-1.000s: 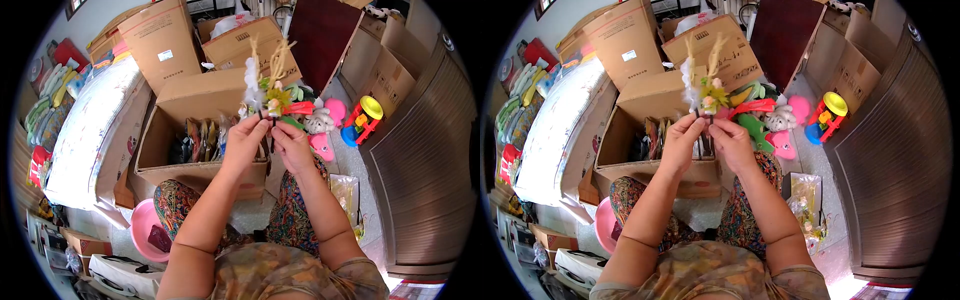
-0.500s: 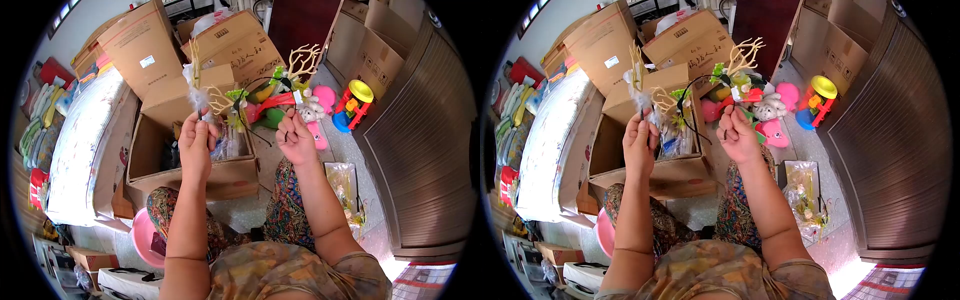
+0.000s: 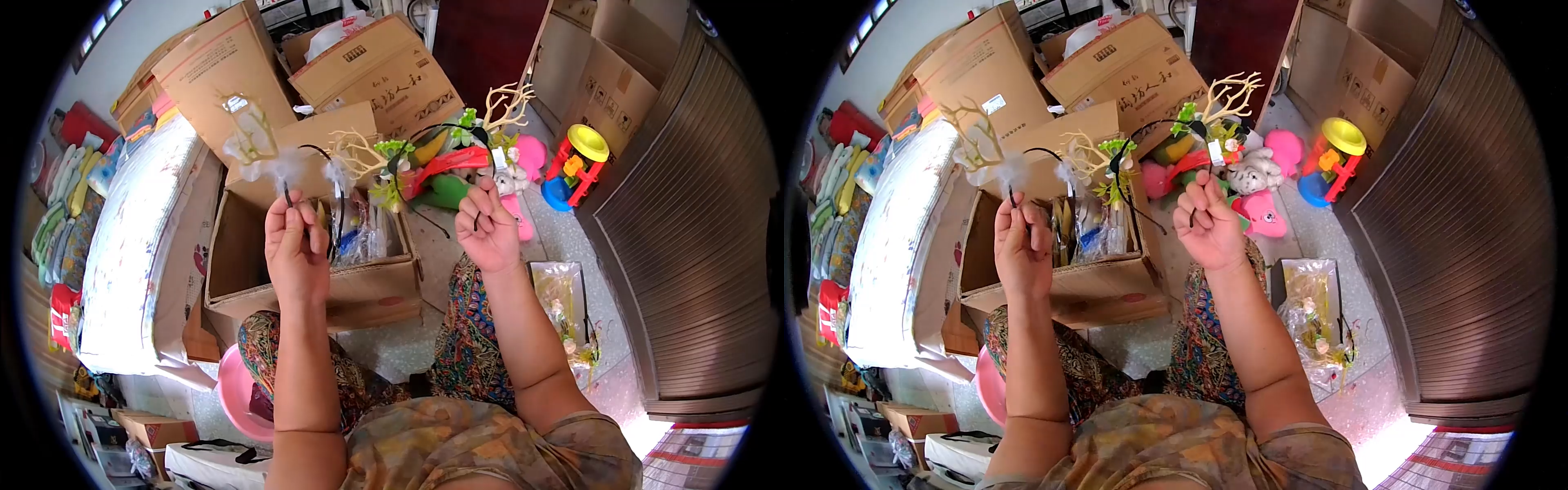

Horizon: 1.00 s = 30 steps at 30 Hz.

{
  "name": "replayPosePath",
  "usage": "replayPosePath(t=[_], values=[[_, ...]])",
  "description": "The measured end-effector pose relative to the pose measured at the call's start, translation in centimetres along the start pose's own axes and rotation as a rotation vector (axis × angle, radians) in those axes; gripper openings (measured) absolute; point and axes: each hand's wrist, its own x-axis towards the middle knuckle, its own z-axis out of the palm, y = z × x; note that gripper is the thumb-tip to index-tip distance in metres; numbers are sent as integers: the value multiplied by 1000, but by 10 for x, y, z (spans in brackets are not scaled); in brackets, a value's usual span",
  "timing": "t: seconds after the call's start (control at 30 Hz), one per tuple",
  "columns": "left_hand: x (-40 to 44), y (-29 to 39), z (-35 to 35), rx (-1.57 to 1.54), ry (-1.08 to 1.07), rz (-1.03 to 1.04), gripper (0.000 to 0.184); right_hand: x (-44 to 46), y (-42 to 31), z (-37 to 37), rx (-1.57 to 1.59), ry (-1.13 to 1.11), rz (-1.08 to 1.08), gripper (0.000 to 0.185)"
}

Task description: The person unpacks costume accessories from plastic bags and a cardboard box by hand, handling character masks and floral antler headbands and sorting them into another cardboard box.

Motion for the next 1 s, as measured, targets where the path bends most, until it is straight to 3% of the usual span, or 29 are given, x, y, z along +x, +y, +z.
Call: replayPosePath(t=[0.4,0.6,0.73,0.83,0.9,1.0], values=[[-3,-2,-33,-454,-97,-99,18,-6,12,5,-505,-12,-102,16],[-5,-9,-44,-446,-43,-95,17,-7,12,12,-398,-172,-90,16],[-8,-10,-43,-413,-28,-94,18,-8,13,14,-537,-144,-157,16],[-13,-13,-31,-289,-11,-60,17,-10,25,17,-712,25,-153,14],[-17,-18,-20,-90,8,-29,18,-10,34,22,-915,59,-33,13],[-27,-30,0,-68,36,-54,18,-9,51,25,-1085,66,-65,13]])
